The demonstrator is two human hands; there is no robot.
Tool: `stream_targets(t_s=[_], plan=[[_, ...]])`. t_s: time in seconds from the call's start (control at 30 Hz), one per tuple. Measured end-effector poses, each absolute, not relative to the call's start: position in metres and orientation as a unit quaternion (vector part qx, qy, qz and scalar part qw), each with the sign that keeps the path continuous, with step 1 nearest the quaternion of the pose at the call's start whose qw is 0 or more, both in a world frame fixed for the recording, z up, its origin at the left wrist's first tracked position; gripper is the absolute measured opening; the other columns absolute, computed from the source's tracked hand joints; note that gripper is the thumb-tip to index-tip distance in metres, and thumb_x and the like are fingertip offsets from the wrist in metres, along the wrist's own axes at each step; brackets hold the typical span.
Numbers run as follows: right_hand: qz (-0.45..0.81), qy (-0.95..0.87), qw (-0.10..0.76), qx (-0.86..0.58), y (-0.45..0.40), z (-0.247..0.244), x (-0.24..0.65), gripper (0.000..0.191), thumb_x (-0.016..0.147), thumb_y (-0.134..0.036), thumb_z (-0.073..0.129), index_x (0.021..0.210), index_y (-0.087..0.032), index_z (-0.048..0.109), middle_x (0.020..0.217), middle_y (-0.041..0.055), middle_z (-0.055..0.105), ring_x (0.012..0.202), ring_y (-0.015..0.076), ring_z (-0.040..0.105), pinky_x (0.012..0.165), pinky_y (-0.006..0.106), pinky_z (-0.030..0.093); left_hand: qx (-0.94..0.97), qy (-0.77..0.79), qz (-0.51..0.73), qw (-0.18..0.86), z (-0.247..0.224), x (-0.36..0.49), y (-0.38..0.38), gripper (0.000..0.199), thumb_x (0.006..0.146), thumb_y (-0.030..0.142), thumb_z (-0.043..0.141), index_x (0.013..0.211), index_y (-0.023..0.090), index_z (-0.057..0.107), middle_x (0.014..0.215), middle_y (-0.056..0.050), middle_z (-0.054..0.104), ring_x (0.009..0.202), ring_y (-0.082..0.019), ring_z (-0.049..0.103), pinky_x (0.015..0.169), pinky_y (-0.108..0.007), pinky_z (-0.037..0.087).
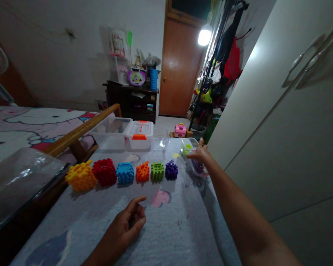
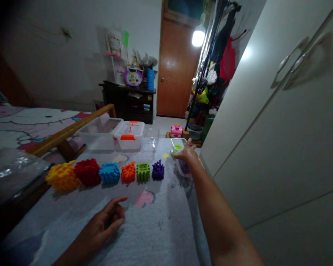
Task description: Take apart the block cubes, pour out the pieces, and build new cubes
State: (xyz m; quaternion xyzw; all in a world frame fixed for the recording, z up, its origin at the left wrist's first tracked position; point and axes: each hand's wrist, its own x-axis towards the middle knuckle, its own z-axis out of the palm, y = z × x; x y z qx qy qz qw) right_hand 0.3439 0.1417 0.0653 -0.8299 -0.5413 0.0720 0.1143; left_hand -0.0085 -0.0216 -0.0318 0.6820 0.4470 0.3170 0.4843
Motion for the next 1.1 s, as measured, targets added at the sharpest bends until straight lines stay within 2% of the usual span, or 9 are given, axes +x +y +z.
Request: stream_targets(t_s=[0.1, 0.33, 0.5, 0.63, 0.7, 0.8, 0.9, 0.97, 1.1], plan=[[0.086, -0.536, 0.117, -0.832, 0.146, 0.063, 0.342, 0.132, 0.058, -0.056, 0.080, 0.155, -0.007, 0.006, 0.150, 0.0344, 0.030, 0.126, 0.0389, 0.053, 0.096, 0.041, 0.046, 0.681, 0.448, 0.318, 0.484, -0.032, -0.009, -0.023, 0.047, 0.091, 0.038, 0.055, 0.135, 0.025, 0.046, 0.090, -0.001, 0.062, 0.076, -0.017, 0.059, 0.072, -0.030, 0.046], [0.099, -0.548, 0.099, -0.825, 0.151, 0.059, 0.345, 0.121, 0.060, -0.058, 0.078, 0.154, -0.010, 0.019, 0.137, 0.0262, 0.051, 0.126, 0.0365, 0.054, 0.096, 0.040, 0.048, 0.727, 0.455, 0.276, 0.435, 0.004, 0.012, -0.013, 0.041, 0.086, 0.033, 0.057, 0.126, 0.022, 0.057, 0.090, -0.003, 0.065, 0.070, -0.016, 0.058, 0.065, -0.028, 0.044], [0.100, -0.548, 0.101, -0.824, 0.149, 0.057, 0.344, 0.115, 0.062, -0.059, 0.077, 0.152, -0.013, 0.023, 0.136, 0.0235, 0.053, 0.121, 0.0348, 0.058, 0.093, 0.039, 0.049, 0.755, 0.414, 0.288, 0.418, 0.030, 0.047, 0.008, 0.041, 0.085, 0.030, 0.056, 0.124, 0.019, 0.060, 0.094, -0.005, 0.067, 0.073, -0.017, 0.060, 0.069, -0.028, 0.046], [0.079, -0.550, 0.086, -0.827, 0.142, 0.067, 0.342, 0.109, 0.063, -0.063, 0.076, 0.149, -0.014, 0.031, 0.135, 0.0233, 0.053, 0.125, 0.0370, 0.055, 0.098, 0.043, 0.047, 0.757, 0.392, 0.297, 0.431, 0.022, 0.062, 0.022, 0.036, 0.083, 0.026, 0.056, 0.116, 0.016, 0.063, 0.087, -0.004, 0.067, 0.069, -0.016, 0.058, 0.066, -0.027, 0.044], [0.034, -0.550, 0.104, -0.828, 0.140, 0.078, 0.339, 0.094, 0.071, -0.059, 0.072, 0.145, -0.013, 0.038, 0.135, 0.0243, 0.053, 0.126, 0.0385, 0.053, 0.100, 0.046, 0.045, 0.756, 0.382, 0.298, 0.440, 0.011, 0.063, 0.028, 0.031, 0.081, 0.023, 0.056, 0.110, 0.014, 0.066, 0.080, -0.003, 0.065, 0.068, -0.016, 0.057, 0.066, -0.027, 0.043], [-0.021, -0.588, 0.193, -0.785, 0.146, 0.093, 0.325, 0.057, 0.082, -0.038, 0.064, 0.133, -0.014, 0.052, 0.132, 0.0209, 0.056, 0.126, 0.0354, 0.051, 0.105, 0.045, 0.040, 0.740, 0.379, 0.301, 0.466, -0.006, 0.060, 0.034, 0.025, 0.080, 0.020, 0.056, 0.101, 0.014, 0.067, 0.073, -0.001, 0.060, 0.068, -0.015, 0.055, 0.065, -0.026, 0.041], [0.111, -0.630, 0.276, -0.717, 0.166, 0.098, 0.298, 0.032, 0.081, -0.022, 0.064, 0.113, -0.020, 0.065, 0.117, 0.0115, 0.067, 0.118, 0.0277, 0.057, 0.106, 0.037, 0.039, 0.697, 0.380, 0.317, 0.519, -0.019, 0.057, 0.037, 0.023, 0.082, 0.020, 0.053, 0.101, 0.014, 0.066, 0.070, 0.001, 0.055, 0.063, -0.014, 0.053, 0.061, -0.026, 0.039], [0.172, -0.617, 0.292, -0.710, 0.186, 0.093, 0.277, 0.021, 0.079, -0.020, 0.067, 0.100, -0.020, 0.068, 0.103, 0.0081, 0.071, 0.110, 0.0251, 0.062, 0.101, 0.034, 0.043, 0.668, 0.381, 0.323, 0.552, -0.024, 0.056, 0.038, 0.023, 0.085, 0.022, 0.052, 0.103, 0.014, 0.065, 0.071, 0.001, 0.056, 0.062, -0.013, 0.052, 0.059, -0.025, 0.038], [0.231, -0.534, 0.328, -0.745, 0.224, 0.072, 0.246, 0.021, 0.081, -0.022, 0.069, 0.100, -0.014, 0.065, 0.095, 0.0102, 0.070, 0.094, 0.0241, 0.067, 0.081, 0.033, 0.054, 0.647, 0.375, 0.318, 0.583, -0.024, 0.055, 0.038, 0.021, 0.084, 0.022, 0.054, 0.101, 0.014, 0.064, 0.073, 0.001, 0.057, 0.063, -0.013, 0.054, 0.058, -0.024, 0.039]])
